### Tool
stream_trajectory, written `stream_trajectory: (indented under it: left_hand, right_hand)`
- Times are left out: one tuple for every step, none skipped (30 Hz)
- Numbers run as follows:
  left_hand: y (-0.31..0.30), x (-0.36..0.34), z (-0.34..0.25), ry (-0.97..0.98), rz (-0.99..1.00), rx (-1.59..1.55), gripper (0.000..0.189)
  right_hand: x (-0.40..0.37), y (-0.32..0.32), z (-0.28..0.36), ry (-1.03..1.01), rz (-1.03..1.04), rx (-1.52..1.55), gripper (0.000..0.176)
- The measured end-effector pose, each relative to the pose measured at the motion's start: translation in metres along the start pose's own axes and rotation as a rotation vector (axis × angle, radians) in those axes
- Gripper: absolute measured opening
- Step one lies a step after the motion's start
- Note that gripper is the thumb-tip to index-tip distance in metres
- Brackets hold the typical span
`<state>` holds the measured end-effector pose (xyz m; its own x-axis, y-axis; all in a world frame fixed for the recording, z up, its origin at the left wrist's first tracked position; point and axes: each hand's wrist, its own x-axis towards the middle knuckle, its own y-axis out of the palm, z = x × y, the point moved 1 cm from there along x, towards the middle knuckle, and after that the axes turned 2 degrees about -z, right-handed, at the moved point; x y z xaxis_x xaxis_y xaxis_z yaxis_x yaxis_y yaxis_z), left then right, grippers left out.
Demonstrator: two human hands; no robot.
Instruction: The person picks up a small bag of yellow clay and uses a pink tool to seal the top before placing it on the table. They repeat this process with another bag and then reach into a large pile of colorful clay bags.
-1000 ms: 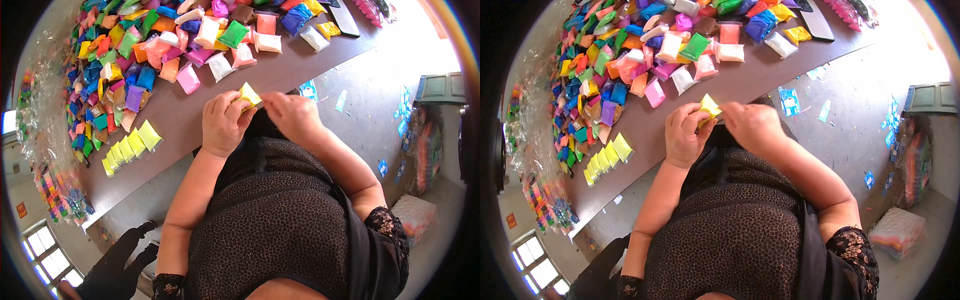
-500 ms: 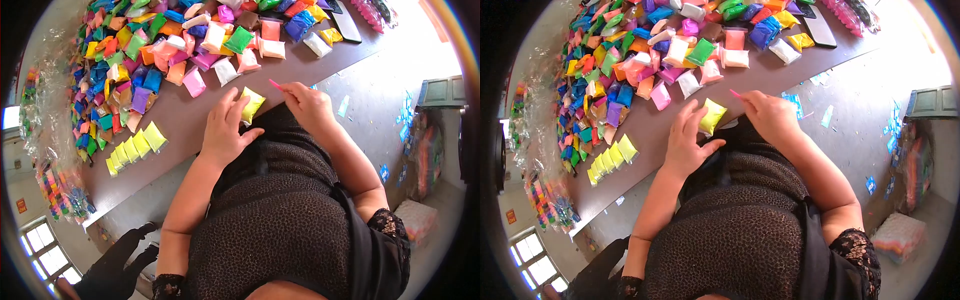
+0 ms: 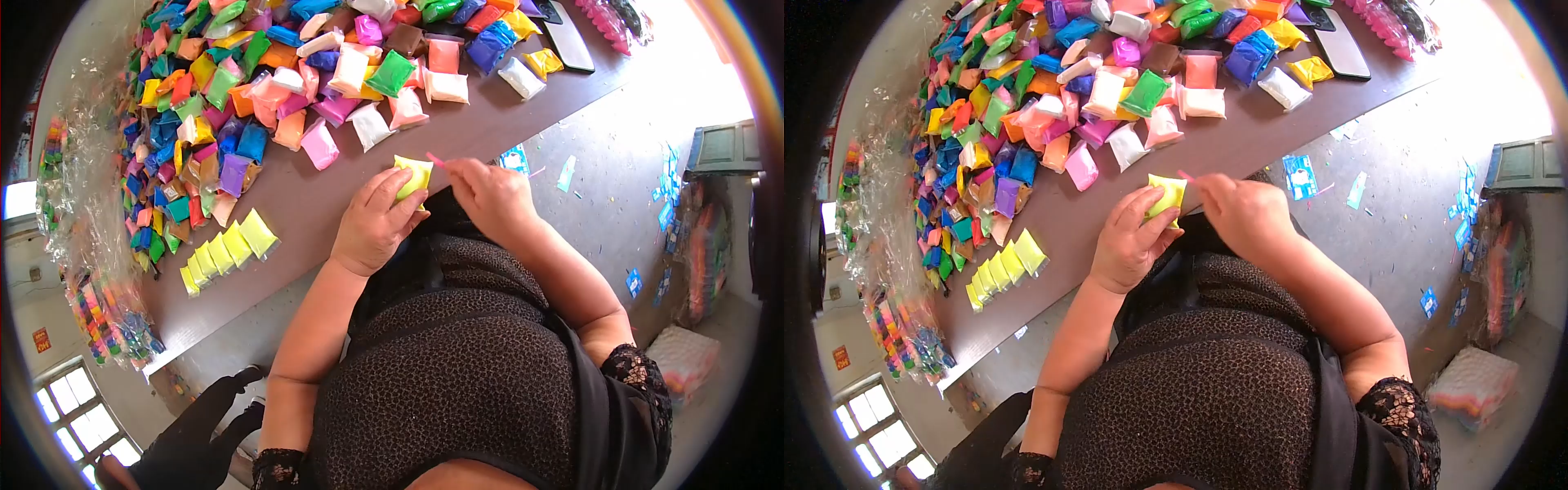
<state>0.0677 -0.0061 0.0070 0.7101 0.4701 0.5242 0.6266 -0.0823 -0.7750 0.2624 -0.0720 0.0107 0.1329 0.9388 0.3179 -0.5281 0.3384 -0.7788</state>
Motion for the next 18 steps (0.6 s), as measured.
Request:
stream_trajectory:
  left_hand:
    - [0.0,0.001,0.0,0.007,-0.01,0.013,0.045]
    - [-0.001,0.001,-0.001,0.007,-0.01,0.014,0.045]
    - [-0.002,0.001,-0.001,0.003,0.003,0.023,0.043]
    - [-0.002,0.002,-0.001,0.0,0.015,0.033,0.041]
    - [-0.003,0.003,0.0,0.001,0.014,0.034,0.041]
    - [-0.003,0.003,0.0,0.007,0.016,0.038,0.041]
    - [-0.003,0.002,-0.001,0.013,0.025,0.04,0.04]
    - [-0.003,0.002,-0.001,0.017,0.033,0.038,0.04]
    - [-0.002,0.001,-0.001,0.015,0.028,0.048,0.04]
    - [-0.001,0.001,-0.001,0.012,0.02,0.058,0.04]
    - [-0.001,0.0,-0.002,0.015,0.022,0.056,0.04]
    - [0.0,0.0,-0.001,0.019,0.02,0.063,0.041]
    - [-0.001,0.0,-0.001,0.021,0.015,0.074,0.041]
    - [-0.001,0.0,-0.001,0.02,0.014,0.079,0.041]
    - [-0.001,0.0,-0.001,0.02,0.014,0.071,0.04]
    - [-0.001,-0.001,-0.001,0.021,0.016,0.062,0.039]
    - [0.0,-0.002,-0.001,0.022,0.018,0.062,0.039]
    - [0.0,-0.003,-0.001,0.029,0.029,0.075,0.046]
  right_hand:
    - [-0.001,-0.001,0.002,-0.098,-0.048,0.044,0.009]
    - [0.001,-0.001,0.002,-0.098,-0.048,0.044,0.009]
    - [0.003,-0.002,0.001,-0.076,-0.013,0.006,0.009]
    - [0.004,-0.002,0.001,-0.055,0.022,-0.032,0.01]
    - [0.005,-0.002,0.0,-0.033,0.058,-0.07,0.011]
    - [0.007,-0.001,-0.005,-0.027,0.064,-0.119,0.011]
    - [0.006,-0.001,-0.005,-0.02,0.066,-0.114,0.011]
    - [0.006,-0.003,-0.003,-0.077,0.048,-0.063,0.01]
    - [0.005,-0.004,-0.002,-0.134,0.029,-0.014,0.01]
    - [0.003,-0.002,0.002,-0.16,0.01,0.047,0.01]
    - [0.002,-0.002,0.0,-0.156,0.008,0.045,0.01]
    - [0.004,-0.002,-0.004,-0.077,0.057,-0.041,0.01]
    - [0.007,-0.002,-0.007,-0.002,0.104,-0.127,0.01]
    - [0.01,-0.004,-0.007,0.0,0.029,-0.073,0.011]
    - [0.009,-0.005,-0.004,0.0,0.028,-0.07,0.011]
    - [0.006,-0.005,0.001,-0.067,0.067,-0.082,0.01]
    - [0.004,-0.005,0.005,-0.134,0.105,-0.095,0.01]
    - [0.003,0.0,0.005,-0.187,-0.005,0.002,0.011]
